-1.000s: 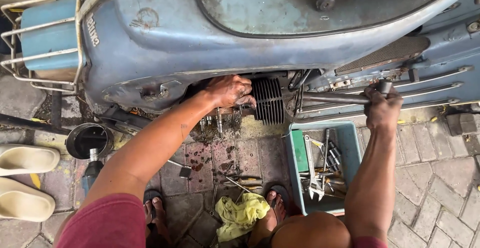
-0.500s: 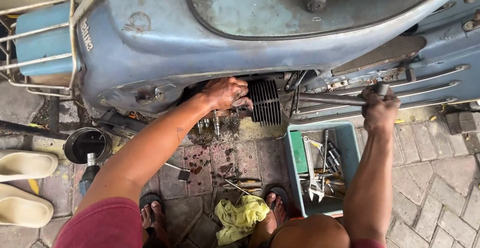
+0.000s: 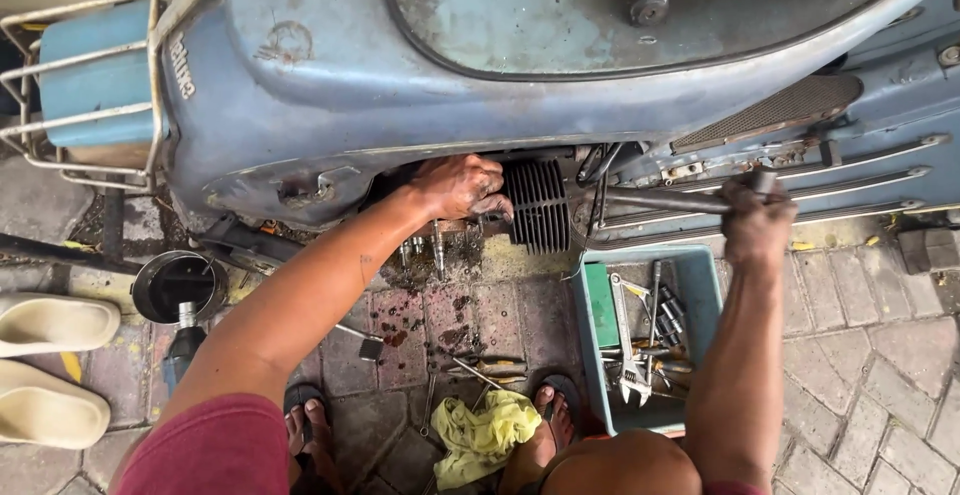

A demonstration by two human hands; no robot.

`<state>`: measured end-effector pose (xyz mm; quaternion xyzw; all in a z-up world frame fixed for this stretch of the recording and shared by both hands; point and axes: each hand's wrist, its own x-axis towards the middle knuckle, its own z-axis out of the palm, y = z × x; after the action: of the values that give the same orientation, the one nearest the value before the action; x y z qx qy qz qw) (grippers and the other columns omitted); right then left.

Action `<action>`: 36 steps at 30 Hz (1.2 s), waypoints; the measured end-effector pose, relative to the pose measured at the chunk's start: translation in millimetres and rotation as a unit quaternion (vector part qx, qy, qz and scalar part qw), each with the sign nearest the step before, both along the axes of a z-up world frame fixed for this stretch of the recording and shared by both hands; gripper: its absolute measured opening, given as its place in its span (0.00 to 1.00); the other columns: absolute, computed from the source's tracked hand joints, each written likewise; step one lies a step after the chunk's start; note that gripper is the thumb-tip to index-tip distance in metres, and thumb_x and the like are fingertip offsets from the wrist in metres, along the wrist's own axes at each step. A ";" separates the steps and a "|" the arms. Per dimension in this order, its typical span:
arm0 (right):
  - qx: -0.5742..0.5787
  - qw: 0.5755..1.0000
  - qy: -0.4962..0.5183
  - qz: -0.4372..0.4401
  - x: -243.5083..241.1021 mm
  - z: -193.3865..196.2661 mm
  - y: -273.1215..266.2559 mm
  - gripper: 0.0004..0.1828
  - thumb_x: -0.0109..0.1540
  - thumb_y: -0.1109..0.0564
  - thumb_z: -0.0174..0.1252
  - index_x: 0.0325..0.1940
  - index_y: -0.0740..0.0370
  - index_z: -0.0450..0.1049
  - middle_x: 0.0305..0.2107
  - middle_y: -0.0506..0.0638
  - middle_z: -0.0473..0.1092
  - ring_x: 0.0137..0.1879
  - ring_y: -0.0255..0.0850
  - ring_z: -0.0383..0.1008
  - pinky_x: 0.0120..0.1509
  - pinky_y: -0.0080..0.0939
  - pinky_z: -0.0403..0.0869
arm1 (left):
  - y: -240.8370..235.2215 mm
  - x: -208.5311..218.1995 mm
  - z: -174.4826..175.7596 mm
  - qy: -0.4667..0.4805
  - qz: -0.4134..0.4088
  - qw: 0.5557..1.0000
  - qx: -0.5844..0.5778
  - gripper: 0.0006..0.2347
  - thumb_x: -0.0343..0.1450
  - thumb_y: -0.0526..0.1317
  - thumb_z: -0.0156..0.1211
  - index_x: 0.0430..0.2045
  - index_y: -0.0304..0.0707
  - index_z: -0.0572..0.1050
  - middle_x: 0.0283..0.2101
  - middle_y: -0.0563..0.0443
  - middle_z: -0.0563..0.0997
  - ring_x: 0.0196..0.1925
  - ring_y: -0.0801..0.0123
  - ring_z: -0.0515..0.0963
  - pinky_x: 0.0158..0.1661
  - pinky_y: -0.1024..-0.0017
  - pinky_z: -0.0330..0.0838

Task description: Disassembling a vintage scooter engine by removing the cooling shroud and cylinder head using hand tools.

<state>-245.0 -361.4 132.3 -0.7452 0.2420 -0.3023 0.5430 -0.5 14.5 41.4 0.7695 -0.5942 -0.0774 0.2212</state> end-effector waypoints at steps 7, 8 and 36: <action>-0.071 0.994 0.056 0.059 40.9 1.3 65.9 0.05 0.60 0.69 0.58 0.35 0.65 0.77 0.25 0.55 0.72 0.31 0.39 0.72 0.37 0.38 0.68 | 9.6 -28.4 56.4 0.072 -0.027 0.993 -0.091 0.17 0.74 0.49 0.59 0.17 0.39 0.72 0.25 0.49 0.75 0.26 0.53 0.78 0.29 0.61 0.75; -0.069 0.994 0.061 0.061 38.0 16.0 80.8 0.05 0.59 0.69 0.59 0.35 0.64 0.77 0.25 0.55 0.73 0.31 0.39 0.72 0.38 0.38 0.69 | 10.9 -30.4 55.0 0.041 -0.027 0.995 -0.090 0.18 0.73 0.51 0.59 0.15 0.40 0.71 0.23 0.49 0.73 0.24 0.51 0.78 0.28 0.58 0.74; 0.014 0.999 0.036 0.038 45.8 -39.6 40.2 0.05 0.61 0.69 0.55 0.35 0.65 0.75 0.23 0.54 0.70 0.23 0.34 0.66 0.24 0.32 0.62 | 7.3 -22.7 49.1 0.027 -0.027 0.991 -0.132 0.22 0.76 0.52 0.55 0.13 0.41 0.65 0.22 0.51 0.69 0.20 0.57 0.73 0.21 0.64 0.67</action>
<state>-199.3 -321.2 92.7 -0.7564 0.2373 -0.2505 0.5556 -23.2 21.9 90.5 0.7147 -0.6138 -0.0253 0.3344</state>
